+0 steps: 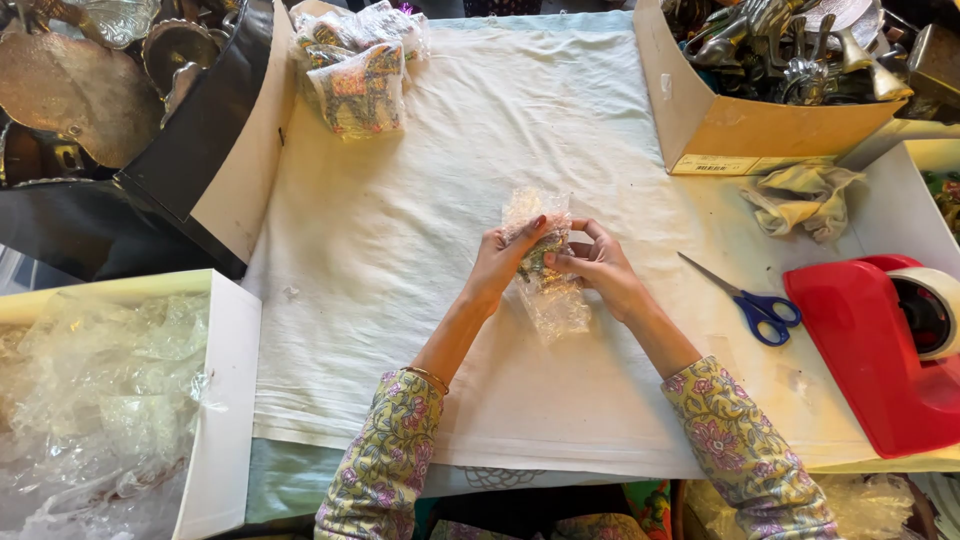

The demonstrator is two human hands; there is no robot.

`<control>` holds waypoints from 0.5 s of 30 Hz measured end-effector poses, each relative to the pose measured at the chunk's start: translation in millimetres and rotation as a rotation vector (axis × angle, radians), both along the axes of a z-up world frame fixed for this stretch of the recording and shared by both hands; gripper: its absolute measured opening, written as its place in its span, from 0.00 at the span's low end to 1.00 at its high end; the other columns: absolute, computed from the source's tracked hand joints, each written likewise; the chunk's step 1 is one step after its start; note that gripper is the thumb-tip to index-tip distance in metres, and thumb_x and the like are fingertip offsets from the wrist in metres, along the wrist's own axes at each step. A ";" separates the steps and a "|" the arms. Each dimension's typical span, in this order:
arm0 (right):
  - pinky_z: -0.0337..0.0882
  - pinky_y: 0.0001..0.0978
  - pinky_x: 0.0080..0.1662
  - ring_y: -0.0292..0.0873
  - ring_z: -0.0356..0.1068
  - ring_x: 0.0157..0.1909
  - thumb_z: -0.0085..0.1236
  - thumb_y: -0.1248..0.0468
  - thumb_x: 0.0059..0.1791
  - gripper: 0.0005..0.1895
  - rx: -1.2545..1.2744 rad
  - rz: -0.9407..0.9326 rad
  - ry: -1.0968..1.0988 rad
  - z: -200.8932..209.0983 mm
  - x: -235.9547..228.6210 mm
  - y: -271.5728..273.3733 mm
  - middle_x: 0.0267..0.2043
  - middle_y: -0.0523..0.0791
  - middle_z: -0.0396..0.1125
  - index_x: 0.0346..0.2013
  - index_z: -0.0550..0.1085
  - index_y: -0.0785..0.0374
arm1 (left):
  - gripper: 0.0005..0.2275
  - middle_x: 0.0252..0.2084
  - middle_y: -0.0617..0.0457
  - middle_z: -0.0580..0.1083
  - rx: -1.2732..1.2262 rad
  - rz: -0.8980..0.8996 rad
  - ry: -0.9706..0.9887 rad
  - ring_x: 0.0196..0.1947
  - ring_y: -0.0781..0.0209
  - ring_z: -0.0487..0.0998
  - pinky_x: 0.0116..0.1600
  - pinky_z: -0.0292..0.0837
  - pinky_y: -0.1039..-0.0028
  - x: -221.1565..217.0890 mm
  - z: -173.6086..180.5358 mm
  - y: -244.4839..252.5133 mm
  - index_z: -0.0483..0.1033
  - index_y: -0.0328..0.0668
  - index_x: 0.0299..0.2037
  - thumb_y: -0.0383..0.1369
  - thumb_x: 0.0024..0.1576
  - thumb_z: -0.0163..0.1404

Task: The person wipes a small, colorful glass decoration with a white cloth. They then cut a piece of bubble wrap using scissors, place the decoration on it, and wrap it securely. The wrapped item is placed on the table.

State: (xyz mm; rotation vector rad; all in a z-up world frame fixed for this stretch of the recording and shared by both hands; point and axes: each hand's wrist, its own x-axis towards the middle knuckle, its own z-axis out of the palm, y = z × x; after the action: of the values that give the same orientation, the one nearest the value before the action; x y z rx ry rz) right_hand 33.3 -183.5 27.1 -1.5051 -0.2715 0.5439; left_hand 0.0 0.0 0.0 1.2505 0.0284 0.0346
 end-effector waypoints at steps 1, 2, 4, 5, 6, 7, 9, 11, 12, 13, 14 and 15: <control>0.66 0.22 0.33 0.32 0.72 0.36 0.71 0.60 0.42 0.34 -0.001 0.000 0.002 2.3 -1.3 0.4 0.43 0.44 0.76 0.59 0.66 0.60 | 0.19 0.40 0.52 0.81 -0.001 0.000 0.002 0.40 0.68 0.79 0.45 0.75 0.75 -1.2 3.8 -0.6 0.84 0.33 0.47 0.45 0.61 0.55; 0.69 0.22 0.34 0.31 0.74 0.38 0.71 0.60 0.42 0.33 0.022 -0.002 0.014 4.7 -2.7 0.7 0.42 0.43 0.76 0.58 0.66 0.60 | 0.19 0.41 0.53 0.81 -0.001 0.006 0.002 0.41 0.69 0.80 0.46 0.76 0.75 -2.4 7.6 -1.3 0.83 0.34 0.48 0.46 0.61 0.55; 0.73 0.22 0.36 0.30 0.76 0.39 0.71 0.60 0.42 0.32 0.046 -0.004 0.027 5.9 -3.7 1.2 0.42 0.43 0.76 0.57 0.66 0.59 | 0.20 0.42 0.53 0.81 0.000 0.010 0.003 0.42 0.69 0.80 0.48 0.76 0.75 -1.3 9.7 -0.9 0.83 0.36 0.48 0.46 0.60 0.54; 0.71 0.21 0.35 0.30 0.75 0.38 0.71 0.60 0.42 0.33 0.024 -0.011 0.013 4.8 -3.4 1.6 0.42 0.43 0.76 0.58 0.67 0.59 | 0.21 0.41 0.52 0.81 -0.109 0.024 0.042 0.41 0.67 0.80 0.48 0.77 0.73 0.9 7.9 0.4 0.82 0.35 0.48 0.47 0.60 0.54; 0.69 0.21 0.34 0.30 0.73 0.37 0.71 0.60 0.42 0.33 0.003 -0.017 -0.001 3.8 -3.1 2.1 0.42 0.43 0.76 0.59 0.67 0.59 | 0.22 0.41 0.52 0.81 -0.217 0.038 0.081 0.41 0.65 0.81 0.47 0.77 0.72 3.0 6.3 1.8 0.81 0.34 0.48 0.49 0.60 0.54; 0.69 0.21 0.34 0.30 0.73 0.37 0.71 0.60 0.42 0.33 0.004 -0.017 -0.001 2.2 -2.7 1.3 0.42 0.43 0.76 0.59 0.67 0.59 | 0.22 0.41 0.52 0.81 -0.216 0.039 0.081 0.41 0.65 0.81 0.47 0.77 0.72 0.8 14.0 6.4 0.81 0.34 0.48 0.49 0.60 0.54; 0.67 0.20 0.34 0.30 0.73 0.37 0.71 0.61 0.42 0.33 0.017 -0.018 -0.014 -0.1 -1.4 -0.9 0.43 0.42 0.77 0.59 0.68 0.59 | 0.24 0.44 0.55 0.83 -0.422 0.006 0.158 0.45 0.68 0.84 0.52 0.79 0.74 -3.2 29.9 15.2 0.77 0.40 0.50 0.53 0.57 0.50; 0.68 0.20 0.35 0.29 0.74 0.38 0.70 0.61 0.42 0.31 0.052 -0.035 -0.046 -2.5 1.4 -4.0 0.44 0.42 0.76 0.58 0.69 0.59 | 0.22 0.43 0.60 0.81 -0.298 -0.051 0.188 0.43 0.71 0.82 0.49 0.77 0.76 -3.6 24.6 13.7 0.77 0.43 0.51 0.51 0.56 0.53; 0.69 0.19 0.36 0.29 0.74 0.40 0.70 0.61 0.43 0.30 0.086 -0.052 -0.075 -3.3 2.9 -5.2 0.44 0.41 0.76 0.57 0.69 0.59 | 0.21 0.43 0.64 0.80 -0.175 -0.107 0.219 0.40 0.74 0.80 0.46 0.76 0.78 -3.6 22.2 13.3 0.77 0.47 0.52 0.49 0.55 0.55; 0.69 0.19 0.36 0.29 0.74 0.40 0.70 0.61 0.43 0.30 0.086 -0.052 -0.078 -5.4 4.3 -6.7 0.44 0.41 0.76 0.57 0.69 0.59 | 0.21 0.43 0.64 0.80 -0.174 -0.107 0.216 0.40 0.74 0.80 0.46 0.76 0.78 0.4 5.3 9.9 0.77 0.47 0.52 0.49 0.55 0.55; 0.71 0.19 0.38 0.29 0.74 0.41 0.70 0.61 0.44 0.26 0.103 -0.062 -0.076 -7.7 5.6 -8.3 0.45 0.40 0.75 0.54 0.71 0.60 | 0.20 0.40 0.61 0.78 -0.060 -0.099 0.170 0.35 0.73 0.73 0.40 0.68 0.78 4.5 -11.7 6.4 0.79 0.41 0.52 0.46 0.56 0.59; 0.72 0.20 0.40 0.28 0.74 0.42 0.69 0.61 0.46 0.22 0.120 -0.070 -0.074 -10.1 6.9 -9.8 0.46 0.39 0.75 0.52 0.72 0.61 | 0.19 0.37 0.58 0.76 0.054 -0.089 0.125 0.30 0.72 0.67 0.34 0.61 0.77 8.4 -28.8 3.0 0.80 0.35 0.51 0.42 0.57 0.63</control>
State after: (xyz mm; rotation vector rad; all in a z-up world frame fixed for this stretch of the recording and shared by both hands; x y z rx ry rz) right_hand 40.2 -193.3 17.0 -1.4140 -0.3025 0.4100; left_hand 8.4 3.0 -28.8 1.3052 0.0802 -0.1201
